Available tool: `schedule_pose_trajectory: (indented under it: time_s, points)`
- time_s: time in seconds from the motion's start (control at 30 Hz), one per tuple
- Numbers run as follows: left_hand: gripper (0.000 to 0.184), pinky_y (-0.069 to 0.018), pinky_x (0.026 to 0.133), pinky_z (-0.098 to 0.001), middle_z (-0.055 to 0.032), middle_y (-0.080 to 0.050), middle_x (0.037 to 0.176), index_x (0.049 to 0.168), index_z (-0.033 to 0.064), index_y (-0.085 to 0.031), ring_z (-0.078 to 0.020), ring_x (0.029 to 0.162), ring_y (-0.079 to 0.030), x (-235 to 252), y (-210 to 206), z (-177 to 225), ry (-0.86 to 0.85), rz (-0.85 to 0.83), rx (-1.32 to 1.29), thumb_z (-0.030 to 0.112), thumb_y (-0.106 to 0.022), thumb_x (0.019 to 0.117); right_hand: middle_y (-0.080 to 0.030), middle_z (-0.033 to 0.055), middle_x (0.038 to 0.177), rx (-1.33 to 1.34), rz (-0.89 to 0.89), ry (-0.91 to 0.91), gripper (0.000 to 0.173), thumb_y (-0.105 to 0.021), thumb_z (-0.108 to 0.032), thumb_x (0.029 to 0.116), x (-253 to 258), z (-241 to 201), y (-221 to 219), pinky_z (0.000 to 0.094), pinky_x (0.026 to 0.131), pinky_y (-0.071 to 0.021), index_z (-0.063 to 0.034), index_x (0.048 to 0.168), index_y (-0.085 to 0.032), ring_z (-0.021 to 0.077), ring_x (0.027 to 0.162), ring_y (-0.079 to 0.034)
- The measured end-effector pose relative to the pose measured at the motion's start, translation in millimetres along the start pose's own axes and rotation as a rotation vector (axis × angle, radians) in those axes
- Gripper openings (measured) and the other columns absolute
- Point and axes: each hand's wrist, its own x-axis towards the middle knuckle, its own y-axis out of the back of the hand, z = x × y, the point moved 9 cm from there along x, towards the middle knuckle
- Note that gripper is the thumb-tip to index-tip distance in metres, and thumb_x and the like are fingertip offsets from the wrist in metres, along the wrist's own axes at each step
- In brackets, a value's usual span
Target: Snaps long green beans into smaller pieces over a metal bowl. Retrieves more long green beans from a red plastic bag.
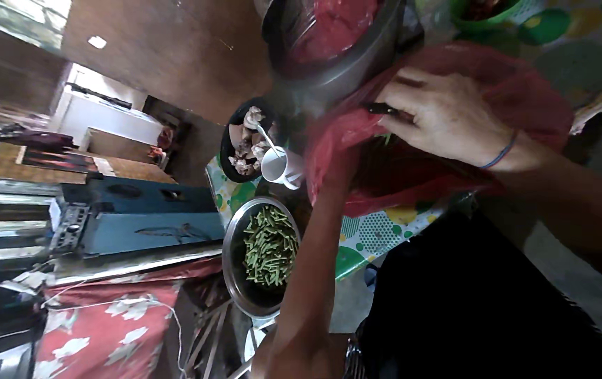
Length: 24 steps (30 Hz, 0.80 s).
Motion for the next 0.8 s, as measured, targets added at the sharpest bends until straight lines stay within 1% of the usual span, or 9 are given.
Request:
schedule_pose_trajectory:
  time_s: [0.1,0.3,0.33,0.4,0.47,0.57,0.63,0.7,0.8]
  points:
    - [0.039,-0.0437,0.103,-0.0590,-0.0264,-0.063,0.129,0.130,0.0001,-0.064,-0.0401,0.121,-0.061,2,-13,-5,-0.065,-0.043,-0.012,0.029,-0.053,0.1065,-0.069,0.0168,0.098,0.022,-0.053,0.008,0.018,-0.061,-0.021,0.0986,-1,6,-11,0.0526,0.059,-0.0503,-0.0055,0.103,-0.069,0.0342,0.074,-0.067]
    - [0.038,-0.0438,0.109,-0.0428,-0.0198,-0.064,0.132,0.134,-0.0023,-0.061,-0.0260,0.125,-0.059,-30,22,5,-0.063,-0.047,-0.337,0.022,-0.058,0.1044,-0.066,0.0097,0.078,0.119,-0.204,0.071,0.022,-0.057,-0.022,0.0954,-2,6,-24,0.0507,0.057,-0.0476,-0.0084,0.104,-0.070,0.0278,0.066,-0.063]
    - [0.033,-0.0459,0.105,-0.0358,-0.0157,-0.065,0.127,0.132,-0.0024,-0.060,-0.0194,0.119,-0.060,-39,28,8,0.046,-0.082,-0.560,0.015,-0.056,0.1048,-0.066,0.0074,0.078,0.188,-0.207,0.092,0.024,-0.055,-0.022,0.0940,0,5,-22,0.0468,0.057,-0.0482,-0.0086,0.106,-0.071,0.0232,0.066,-0.062]
    - [0.012,-0.0517,0.073,-0.0230,-0.0020,-0.062,0.092,0.111,0.0049,-0.060,-0.0063,0.081,-0.059,-51,30,9,0.239,-0.099,-1.061,0.008,-0.050,0.1058,-0.070,0.0022,0.090,0.376,-0.208,0.107,0.029,-0.052,-0.022,0.0974,4,2,-11,0.0329,0.067,-0.0540,-0.0086,0.113,-0.071,0.0092,0.076,-0.063]
    - [0.018,-0.0527,0.056,-0.0218,0.0021,-0.062,0.072,0.094,0.0109,-0.059,-0.0048,0.061,-0.060,-53,17,12,0.284,-0.162,-1.445,0.008,-0.045,0.1057,-0.070,-0.0003,0.097,0.462,-0.164,0.109,0.032,-0.050,-0.030,0.1030,14,0,4,0.0227,0.074,-0.0537,-0.0082,0.115,-0.070,0.0006,0.082,-0.062]
    - [0.023,-0.0491,0.050,-0.0193,0.0023,-0.059,0.066,0.088,0.0127,-0.056,-0.0039,0.054,-0.056,-64,2,20,0.361,-0.171,-1.663,0.008,-0.043,0.1062,-0.070,0.0026,0.100,0.297,-0.136,0.067,0.042,-0.053,-0.048,0.1021,34,6,11,0.0305,0.079,-0.0548,-0.0108,0.114,-0.070,0.0073,0.086,-0.064]
    - [0.026,-0.0448,0.044,-0.0161,0.0028,-0.056,0.060,0.083,0.0124,-0.055,-0.0023,0.047,-0.052,-70,-7,24,0.386,-0.182,-1.667,0.005,-0.043,0.1056,-0.070,0.0108,0.102,0.112,-0.195,0.014,0.038,-0.054,-0.043,0.1036,46,14,4,0.0470,0.081,-0.0533,-0.0093,0.115,-0.070,0.0229,0.091,-0.067]
    - [0.028,-0.0417,0.045,-0.0147,0.0048,-0.050,0.058,0.082,0.0128,-0.051,-0.0017,0.046,-0.047,-78,-11,28,0.369,-0.249,-1.508,0.006,-0.041,0.1066,-0.070,0.0203,0.112,-0.046,-0.313,-0.045,0.034,-0.055,-0.034,0.1061,58,25,-15,0.0649,0.086,-0.0486,-0.0064,0.120,-0.069,0.0406,0.103,-0.068]
    - [0.025,-0.0397,0.050,-0.0153,0.0047,-0.047,0.065,0.095,0.0066,-0.056,-0.0015,0.053,-0.045,-104,1,33,0.304,-0.370,-1.022,0.014,-0.039,0.1106,-0.067,0.0242,0.122,-0.217,-0.519,-0.093,0.034,-0.052,-0.031,0.1075,68,43,-55,0.0702,0.091,-0.0453,-0.0062,0.126,-0.067,0.0478,0.114,-0.063]
